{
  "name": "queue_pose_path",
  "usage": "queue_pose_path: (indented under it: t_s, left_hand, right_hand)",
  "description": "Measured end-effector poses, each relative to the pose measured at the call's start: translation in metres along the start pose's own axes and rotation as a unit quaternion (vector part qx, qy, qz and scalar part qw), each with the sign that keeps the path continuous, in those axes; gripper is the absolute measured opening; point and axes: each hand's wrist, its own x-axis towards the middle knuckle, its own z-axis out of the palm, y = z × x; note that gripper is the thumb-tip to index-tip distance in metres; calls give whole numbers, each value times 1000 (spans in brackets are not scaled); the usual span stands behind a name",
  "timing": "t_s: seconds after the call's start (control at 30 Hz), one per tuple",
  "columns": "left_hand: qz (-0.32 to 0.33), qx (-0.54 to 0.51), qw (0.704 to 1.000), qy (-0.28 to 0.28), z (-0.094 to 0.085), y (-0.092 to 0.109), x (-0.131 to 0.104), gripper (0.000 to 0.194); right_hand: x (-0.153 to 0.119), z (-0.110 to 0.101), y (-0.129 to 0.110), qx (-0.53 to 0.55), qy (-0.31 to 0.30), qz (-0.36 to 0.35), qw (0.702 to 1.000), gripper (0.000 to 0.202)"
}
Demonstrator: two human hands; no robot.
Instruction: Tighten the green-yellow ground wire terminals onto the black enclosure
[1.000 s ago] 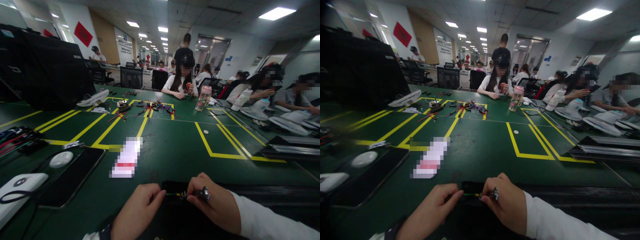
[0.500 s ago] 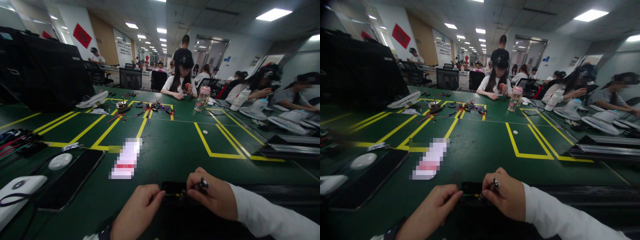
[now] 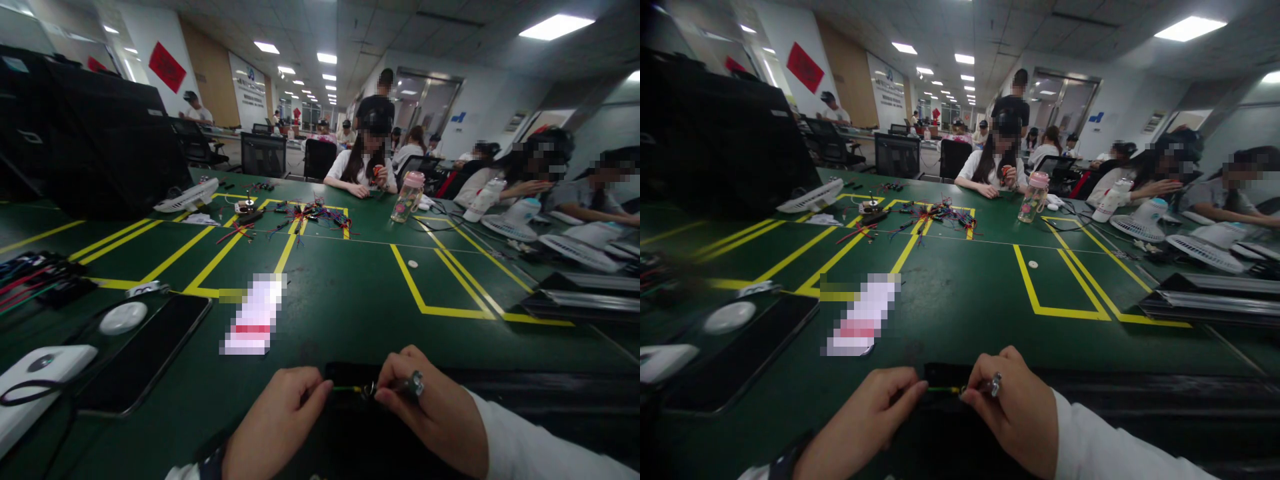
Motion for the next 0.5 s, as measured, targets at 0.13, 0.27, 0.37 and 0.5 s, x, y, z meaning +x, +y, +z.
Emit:
queue_pose_path:
  t_s: [0.13, 0.27, 0.37, 0.5]
  left_hand:
    - [-2, -5, 1000, 1, 0, -1, -1, 42]
    - [-5, -10, 1000, -1, 1, -1, -1, 42]
    - [-4, -13, 1000, -5, 1, -1, -1, 41]
    - [-5, -18, 1000, -11, 0, 1, -1, 40]
  right_hand:
    - [2, 0, 0, -10, -14, -13, 1000, 13]
    - [6, -2, -1, -17, -39, -30, 999, 12]
    - [10, -6, -2, -21, -62, -46, 997, 11]
    - [16, -13, -3, -26, -95, -64, 993, 11]
